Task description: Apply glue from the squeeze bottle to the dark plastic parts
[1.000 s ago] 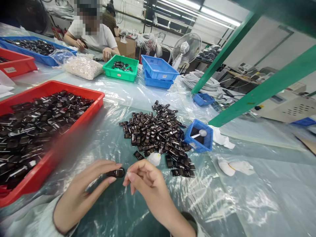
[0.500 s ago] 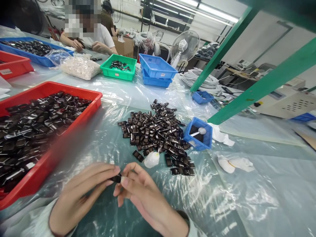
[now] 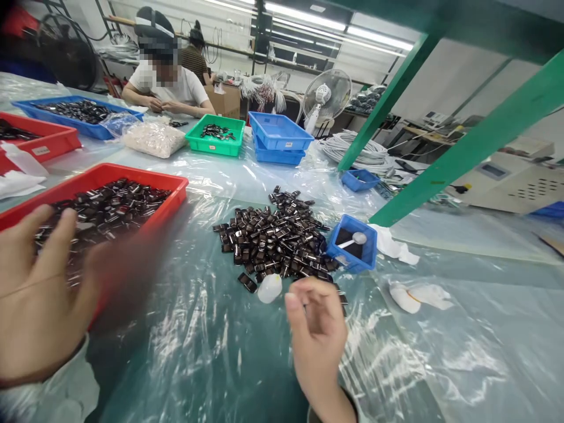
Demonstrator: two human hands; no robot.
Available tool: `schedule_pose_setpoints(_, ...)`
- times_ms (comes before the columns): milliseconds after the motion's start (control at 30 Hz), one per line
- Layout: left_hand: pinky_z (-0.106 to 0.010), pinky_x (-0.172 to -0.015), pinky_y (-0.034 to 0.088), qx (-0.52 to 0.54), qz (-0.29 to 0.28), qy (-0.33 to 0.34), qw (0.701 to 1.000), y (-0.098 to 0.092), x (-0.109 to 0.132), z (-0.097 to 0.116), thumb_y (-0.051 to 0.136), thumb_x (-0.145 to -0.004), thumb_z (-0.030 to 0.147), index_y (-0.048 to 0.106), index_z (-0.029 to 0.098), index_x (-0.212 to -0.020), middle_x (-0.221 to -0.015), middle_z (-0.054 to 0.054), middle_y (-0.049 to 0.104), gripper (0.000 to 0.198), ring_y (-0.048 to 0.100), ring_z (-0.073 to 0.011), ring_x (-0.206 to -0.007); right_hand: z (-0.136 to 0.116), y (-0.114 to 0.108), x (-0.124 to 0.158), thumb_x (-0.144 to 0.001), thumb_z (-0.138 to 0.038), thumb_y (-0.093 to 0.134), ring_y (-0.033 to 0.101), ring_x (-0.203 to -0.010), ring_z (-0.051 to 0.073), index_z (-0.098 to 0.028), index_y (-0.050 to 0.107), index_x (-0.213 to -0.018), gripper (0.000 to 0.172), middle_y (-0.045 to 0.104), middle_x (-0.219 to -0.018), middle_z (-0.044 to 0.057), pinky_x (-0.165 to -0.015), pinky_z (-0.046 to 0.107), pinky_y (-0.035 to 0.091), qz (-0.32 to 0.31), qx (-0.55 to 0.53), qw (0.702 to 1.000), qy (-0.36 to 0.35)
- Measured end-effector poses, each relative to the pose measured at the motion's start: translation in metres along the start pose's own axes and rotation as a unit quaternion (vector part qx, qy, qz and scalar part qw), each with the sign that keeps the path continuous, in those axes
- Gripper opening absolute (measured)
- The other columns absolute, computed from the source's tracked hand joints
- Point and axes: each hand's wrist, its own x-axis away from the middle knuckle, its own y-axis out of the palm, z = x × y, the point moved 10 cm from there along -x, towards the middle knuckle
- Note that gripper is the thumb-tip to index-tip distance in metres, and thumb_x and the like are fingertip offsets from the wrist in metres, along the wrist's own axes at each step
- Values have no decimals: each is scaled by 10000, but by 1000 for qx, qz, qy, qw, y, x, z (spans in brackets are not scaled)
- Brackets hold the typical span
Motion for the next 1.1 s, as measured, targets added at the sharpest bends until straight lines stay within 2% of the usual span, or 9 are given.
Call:
schedule_pose_setpoints(67, -620, -991, 339, -73, -18, 73, 994, 18, 2, 15, 473, -912, 266, 499, 34, -1288, -1357, -236, 457, 442, 420, -435, -1231, 10, -14, -5, -839, -288, 631, 554, -763, 165, -256, 532, -1003, 194, 570, -833, 9, -689, 294, 457, 30, 33, 999, -7)
schedule_pose_setpoints(167, -500, -879, 496, 1, -120, 185, 975, 68, 27, 56, 442, -935, 204, 593, 69, -1132, -1117, -179, 627, 283, 579, -321, -1044, 49, 4, -3, -782, -301, 676, 568, -975, 228, -258, 449, -1151, 436, 580, -1113, 85, -819, 385, 457, -82, 94, 989, 76)
schedule_pose_setpoints(267, -486, -853, 518, 57, -247, 266, 930, 119, 62, 99, 450, -935, 189, 555, 90, -1156, -1102, -151, 634, 264, 585, -304, -1023, 79, 24, 11, -787, -313, 659, 601, -981, 251, -238, 480, -1078, 350, 617, -1127, 99, -852, 424, 463, -183, 117, 964, 151)
schedule_pose_setpoints(433, -483, -931, 479, 94, -290, 303, 903, 155, 75, 123, 440, -944, 210, 510, 101, -1203, -1234, -162, 569, 289, 529, -310, -1146, 77, 24, 12, -826, -345, 604, 622, -952, 242, -236, 484, -1010, 245, 662, -1006, 79, -862, 406, 468, -175, 105, 966, 159)
schedule_pose_setpoints(533, -482, -915, 479, 115, -306, 292, 899, 161, 75, 119, 363, -970, 213, 568, 123, -1071, -1198, -161, 582, 245, 541, -297, -1129, 69, 19, 7, -835, -376, 593, 624, -914, 227, -242, 481, -1032, 263, 654, -988, 73, -824, 376, 483, -157, 95, 971, 156)
schedule_pose_setpoints(633, -456, -835, 508, 141, -324, 246, 903, 157, 76, 108, 275, -985, 191, 561, 139, -996, -1034, -133, 637, 291, 613, -258, -958, 69, 18, 7, -810, -405, 639, 629, -872, 223, -241, 504, -1012, 293, 670, -931, 60, -780, 353, 488, -152, 33, 969, 192)
schedule_pose_setpoints(767, -297, -657, 523, 205, -353, 152, 900, 148, 78, 91, 191, -978, 151, 486, 186, -1021, -824, -52, 643, 300, 626, -172, -727, 76, 21, 11, -823, -449, 626, 627, -835, 221, -230, 536, -948, 268, 694, -876, 54, -705, 311, 469, -156, -53, 949, 269)
schedule_pose_setpoints(867, -224, -610, 489, 253, -378, 90, 886, 143, 77, 79, 193, -983, 181, 456, 223, -1003, -760, 0, 616, 267, 600, -125, -655, 76, 22, 13, -848, -458, 595, 600, -788, 191, -224, 562, -973, 267, 676, -861, 40, -689, 283, 447, -162, -75, 943, 281)
schedule_pose_setpoints(1100, -235, -556, 393, 267, -401, -13, 876, 143, 73, 65, 271, -970, 304, 424, 221, -829, -638, 51, 431, 224, 475, -126, -559, 59, 35, 24, -868, -488, 548, 507, -637, 141, -255, 593, -1032, 288, 575, -761, -10, -589, 244, 397, -259, -37, 931, 254)
